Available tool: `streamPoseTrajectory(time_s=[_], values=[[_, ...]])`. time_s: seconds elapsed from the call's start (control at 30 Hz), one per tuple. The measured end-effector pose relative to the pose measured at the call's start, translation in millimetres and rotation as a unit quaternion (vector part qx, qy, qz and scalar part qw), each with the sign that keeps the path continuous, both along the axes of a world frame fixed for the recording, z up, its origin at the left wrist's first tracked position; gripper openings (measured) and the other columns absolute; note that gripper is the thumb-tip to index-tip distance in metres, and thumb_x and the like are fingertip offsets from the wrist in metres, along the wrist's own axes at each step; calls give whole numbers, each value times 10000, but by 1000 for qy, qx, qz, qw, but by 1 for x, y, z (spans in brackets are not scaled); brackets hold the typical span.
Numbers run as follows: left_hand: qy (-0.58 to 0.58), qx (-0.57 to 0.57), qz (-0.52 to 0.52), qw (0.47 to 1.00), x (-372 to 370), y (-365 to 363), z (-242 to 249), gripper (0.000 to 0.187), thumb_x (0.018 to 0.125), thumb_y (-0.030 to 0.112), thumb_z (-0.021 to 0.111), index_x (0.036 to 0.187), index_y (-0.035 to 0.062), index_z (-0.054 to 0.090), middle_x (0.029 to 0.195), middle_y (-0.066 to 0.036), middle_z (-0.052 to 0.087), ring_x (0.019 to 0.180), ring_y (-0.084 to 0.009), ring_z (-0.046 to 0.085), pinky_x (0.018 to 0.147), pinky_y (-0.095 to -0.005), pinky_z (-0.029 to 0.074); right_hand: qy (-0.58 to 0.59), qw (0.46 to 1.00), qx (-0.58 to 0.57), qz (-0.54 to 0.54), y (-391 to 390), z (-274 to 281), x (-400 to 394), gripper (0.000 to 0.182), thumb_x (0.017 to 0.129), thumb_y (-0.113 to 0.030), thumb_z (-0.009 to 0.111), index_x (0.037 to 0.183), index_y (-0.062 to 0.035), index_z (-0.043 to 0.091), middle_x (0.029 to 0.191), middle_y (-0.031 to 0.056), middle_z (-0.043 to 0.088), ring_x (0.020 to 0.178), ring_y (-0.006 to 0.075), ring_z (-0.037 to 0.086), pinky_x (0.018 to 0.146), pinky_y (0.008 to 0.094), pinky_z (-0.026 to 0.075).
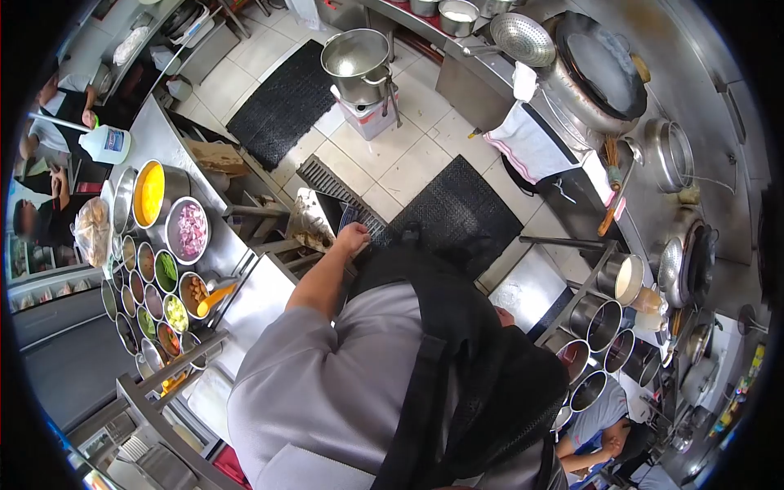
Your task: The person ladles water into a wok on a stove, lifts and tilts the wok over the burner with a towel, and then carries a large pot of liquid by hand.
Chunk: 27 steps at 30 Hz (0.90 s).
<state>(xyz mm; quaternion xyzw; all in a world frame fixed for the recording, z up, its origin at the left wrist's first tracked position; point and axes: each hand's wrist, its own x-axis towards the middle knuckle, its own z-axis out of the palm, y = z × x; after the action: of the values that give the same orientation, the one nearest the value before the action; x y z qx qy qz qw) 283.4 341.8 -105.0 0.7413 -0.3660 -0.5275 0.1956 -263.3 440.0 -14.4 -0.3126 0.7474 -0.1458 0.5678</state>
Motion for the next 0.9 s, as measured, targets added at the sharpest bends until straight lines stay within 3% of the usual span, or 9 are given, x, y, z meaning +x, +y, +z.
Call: streamPoseTrajectory(time_s=[0.07,0.1,0.2,0.3,0.47,0.5,0.63,0.83,0.9], values=[[7,-9,-14,1000,-3,-2,-2,348,767,126,739,1069,7,612,786,-51,635,586,-118,543,490,-268,439,3,1000,-4,-4,7,-10,-8,306,901,-220,615,1134,-26,660,879,76,640,752,162,604,608,299,528],[7,-6,-14,1000,-5,-1,4,327,770,129,738,1051,11,621,798,-51,642,588,-119,546,493,-267,441,3,1000,-6,-5,9,-12,-9,307,900,-222,616,1131,-26,662,879,76,641,758,161,604,614,300,528],[-8,34,-1,999,-8,1,14,383,670,241,772,976,26,687,907,-120,704,871,-238,673,812,-327,525,14,1000,9,18,3,-3,-8,310,891,-216,625,1133,-27,665,884,79,645,762,161,602,618,299,521],[20,33,23,999,-8,8,25,324,695,145,769,975,17,669,864,-101,692,795,-184,656,751,-306,531,38,997,-32,56,-3,11,0,330,886,-204,626,1162,-26,648,880,88,646,695,158,602,561,288,507],[51,55,58,995,-4,21,33,288,731,60,727,999,-12,652,875,-107,682,778,-183,646,721,-312,532,-6,999,37,-23,-20,43,23,414,875,-159,632,1265,-37,571,822,84,631,558,137,585,412,254,419],[61,46,49,996,2,29,15,317,780,146,738,1044,16,621,842,-52,647,684,-134,594,576,-276,485,-9,999,39,-23,-26,54,30,418,874,-156,635,1269,-39,567,812,80,628,561,134,585,411,252,416],[-25,44,-1,999,9,37,9,304,786,142,739,1036,13,622,847,-53,655,661,-130,589,556,-275,477,0,998,58,-37,-26,45,31,403,888,-163,633,1268,-48,563,779,64,620,543,127,565,408,249,409],[52,64,46,996,1,26,21,347,798,138,727,1102,20,606,854,-48,642,655,-131,568,554,-264,458,-24,992,93,-76,-20,44,33,416,899,-166,634,1289,-55,541,701,50,590,520,125,541,405,245,400],[51,59,58,995,-1,21,27,334,760,136,732,1049,-1,636,878,-82,673,761,-158,626,685,-286,502,-26,992,96,-78,-18,43,31,412,900,-165,633,1287,-57,542,699,55,591,517,124,538,406,245,400]])
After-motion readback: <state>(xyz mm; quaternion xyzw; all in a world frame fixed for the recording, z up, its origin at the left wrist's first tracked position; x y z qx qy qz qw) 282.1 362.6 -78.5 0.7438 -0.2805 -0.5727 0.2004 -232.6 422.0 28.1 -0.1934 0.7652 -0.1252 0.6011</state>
